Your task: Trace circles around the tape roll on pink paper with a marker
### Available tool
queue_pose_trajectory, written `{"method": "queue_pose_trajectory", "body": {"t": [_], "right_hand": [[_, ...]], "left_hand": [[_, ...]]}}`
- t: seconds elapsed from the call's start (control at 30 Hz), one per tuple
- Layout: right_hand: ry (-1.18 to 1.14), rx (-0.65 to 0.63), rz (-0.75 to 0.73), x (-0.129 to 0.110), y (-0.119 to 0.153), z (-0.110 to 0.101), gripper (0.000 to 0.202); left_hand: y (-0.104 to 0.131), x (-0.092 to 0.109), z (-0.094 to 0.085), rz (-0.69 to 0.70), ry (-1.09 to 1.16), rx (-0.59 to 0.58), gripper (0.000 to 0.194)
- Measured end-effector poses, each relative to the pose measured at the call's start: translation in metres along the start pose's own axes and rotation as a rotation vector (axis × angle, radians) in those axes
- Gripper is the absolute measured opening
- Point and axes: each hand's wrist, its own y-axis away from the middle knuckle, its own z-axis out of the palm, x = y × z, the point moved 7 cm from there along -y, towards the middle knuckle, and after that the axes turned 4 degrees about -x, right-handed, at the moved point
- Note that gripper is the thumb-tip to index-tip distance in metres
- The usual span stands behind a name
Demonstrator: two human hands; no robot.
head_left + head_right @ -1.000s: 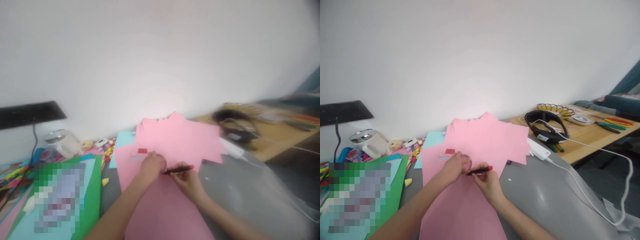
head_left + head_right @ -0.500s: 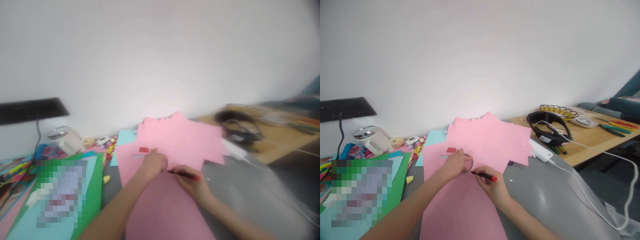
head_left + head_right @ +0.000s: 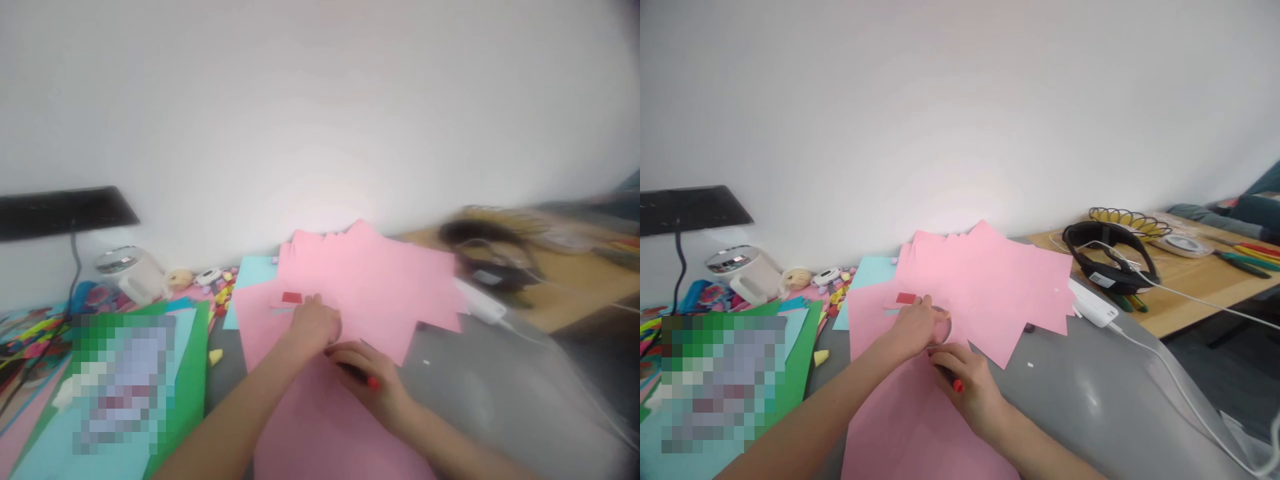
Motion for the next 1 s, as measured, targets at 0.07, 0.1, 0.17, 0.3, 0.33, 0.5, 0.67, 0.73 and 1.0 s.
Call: {"method": "queue_pose_trajectory", "body": {"t": [0.07, 0.1, 0.17, 0.3, 0.33, 0.5, 0.67, 0.73, 1.0], "right_hand": [[0.027, 0.006, -0.044, -0.007, -0.004, 0.005, 0.018], [0.028, 0.004, -0.055, -0.009, -0.006, 0.007, 0.018], [-0.017, -0.004, -0.023, -0.007, -0.007, 0.008, 0.017], [-0.147, 0.028, 0.258, 0.024, -0.009, -0.011, 0.010], [-0.162, 0.062, 0.342, 0.035, -0.012, -0.021, 0.011], [-0.384, 0.204, 0.533, 0.072, -0.054, -0.055, 0.028], [-0.414, -0.018, 0.511, 0.067, -0.115, -0.022, 0.021], [-0.413, -0.179, 0.501, 0.060, -0.127, 0.004, 0.017], [-0.115, -0.861, 0.351, 0.039, -0.125, 0.074, 0.022]], "left_hand": [[0.003, 0.001, -0.002, 0.005, -0.006, -0.002, 0.039], [0.004, 0.001, -0.003, 0.010, -0.009, -0.002, 0.039], [0.007, 0.002, -0.005, 0.021, -0.011, 0.001, 0.039], [0.009, 0.003, -0.007, 0.019, -0.004, 0.012, 0.033], [0.010, 0.002, -0.007, 0.013, -0.001, 0.018, 0.031], [0.012, 0.010, -0.003, 0.010, -0.008, 0.044, 0.035], [0.010, 0.018, 0.004, -0.043, -0.027, 0.070, 0.037], [0.008, 0.020, 0.006, -0.058, -0.021, 0.078, 0.037], [-0.005, 0.018, 0.021, -0.162, 0.115, 0.188, 0.033]]}}
